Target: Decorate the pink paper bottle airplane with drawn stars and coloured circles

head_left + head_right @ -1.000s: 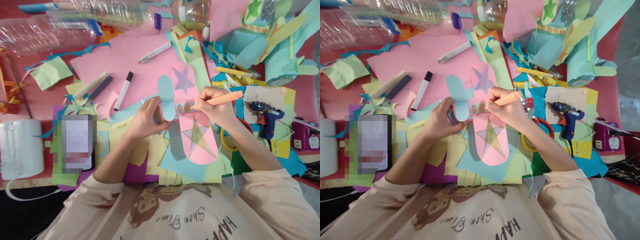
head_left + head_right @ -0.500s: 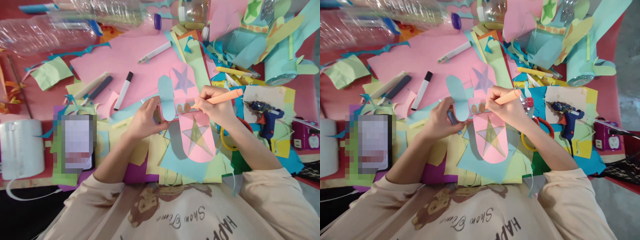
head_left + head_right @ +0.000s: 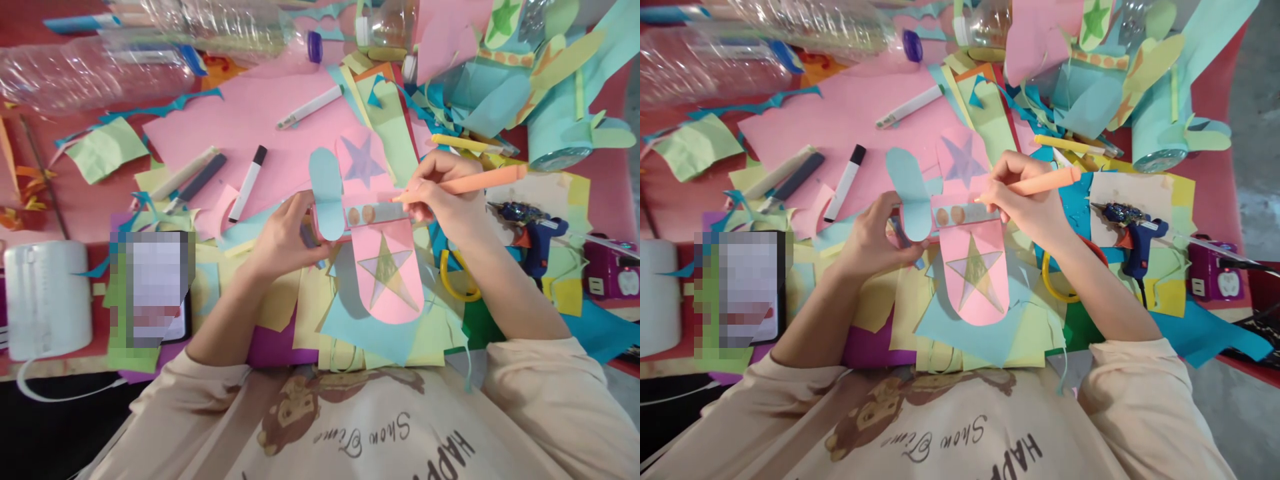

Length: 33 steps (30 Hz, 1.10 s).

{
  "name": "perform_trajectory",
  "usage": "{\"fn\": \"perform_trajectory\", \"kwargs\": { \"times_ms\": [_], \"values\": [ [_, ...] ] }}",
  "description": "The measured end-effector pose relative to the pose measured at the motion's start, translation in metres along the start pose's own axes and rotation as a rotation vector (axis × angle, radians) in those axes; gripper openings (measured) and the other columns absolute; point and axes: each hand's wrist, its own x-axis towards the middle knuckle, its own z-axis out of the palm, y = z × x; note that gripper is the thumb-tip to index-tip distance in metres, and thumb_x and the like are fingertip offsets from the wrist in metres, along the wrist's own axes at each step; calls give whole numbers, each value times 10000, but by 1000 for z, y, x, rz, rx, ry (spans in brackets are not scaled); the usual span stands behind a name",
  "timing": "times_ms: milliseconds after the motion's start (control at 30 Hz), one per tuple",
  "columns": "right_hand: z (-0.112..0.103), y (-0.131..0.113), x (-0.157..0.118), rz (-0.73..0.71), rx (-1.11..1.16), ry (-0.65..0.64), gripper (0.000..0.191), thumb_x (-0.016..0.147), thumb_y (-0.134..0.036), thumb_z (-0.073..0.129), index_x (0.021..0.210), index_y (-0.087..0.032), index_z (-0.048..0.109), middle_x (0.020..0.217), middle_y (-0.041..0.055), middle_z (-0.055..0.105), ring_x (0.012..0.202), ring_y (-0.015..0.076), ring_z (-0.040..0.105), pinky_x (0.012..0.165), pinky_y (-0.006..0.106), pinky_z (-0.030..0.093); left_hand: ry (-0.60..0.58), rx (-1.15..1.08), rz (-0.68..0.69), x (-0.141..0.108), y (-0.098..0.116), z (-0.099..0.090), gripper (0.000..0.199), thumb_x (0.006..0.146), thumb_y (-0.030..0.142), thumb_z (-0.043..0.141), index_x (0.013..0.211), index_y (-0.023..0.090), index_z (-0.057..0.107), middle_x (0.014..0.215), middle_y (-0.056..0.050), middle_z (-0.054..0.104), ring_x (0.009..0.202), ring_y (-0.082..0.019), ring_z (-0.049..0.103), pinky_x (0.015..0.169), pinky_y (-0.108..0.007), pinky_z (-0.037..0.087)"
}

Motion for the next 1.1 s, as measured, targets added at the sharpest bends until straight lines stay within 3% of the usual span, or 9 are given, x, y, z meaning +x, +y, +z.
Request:
{"fn": "perform_trajectory", "kwargs": {
  "times_ms": [267,667,833,1100],
  "values": [
    [6,10,-3,-98,-220,13,363,846,-392,636,586,-220,449,511,-37,508,530,110,561,463,251,437,-76,-81,-128,-1,0,-5,513,641,267,744,1062,233,454,823,27,592,511,-87,540,502,-232,410],
    [8,12,-4,-171,-312,11,388,848,-391,638,573,-212,430,540,-38,491,549,103,544,493,256,386,-95,-119,-106,0,0,-5,461,642,214,705,1023,212,445,838,27,543,525,-75,536,499,-216,407],
    [9,10,-5,-170,-358,-16,390,848,-404,634,574,-209,437,548,-39,495,537,96,497,493,257,363,-91,-61,-91,2,1,-6,449,637,221,694,1010,210,444,837,17,535,633,-112,562,548,-224,430],
    [7,9,-6,-171,-399,-88,351,834,-306,625,561,-207,427,525,-46,516,497,87,432,460,250,311,-59,-35,-69,2,-2,-4,455,641,269,704,1019,208,456,837,16,543,679,-121,553,573,-229,441]
  ]
}}
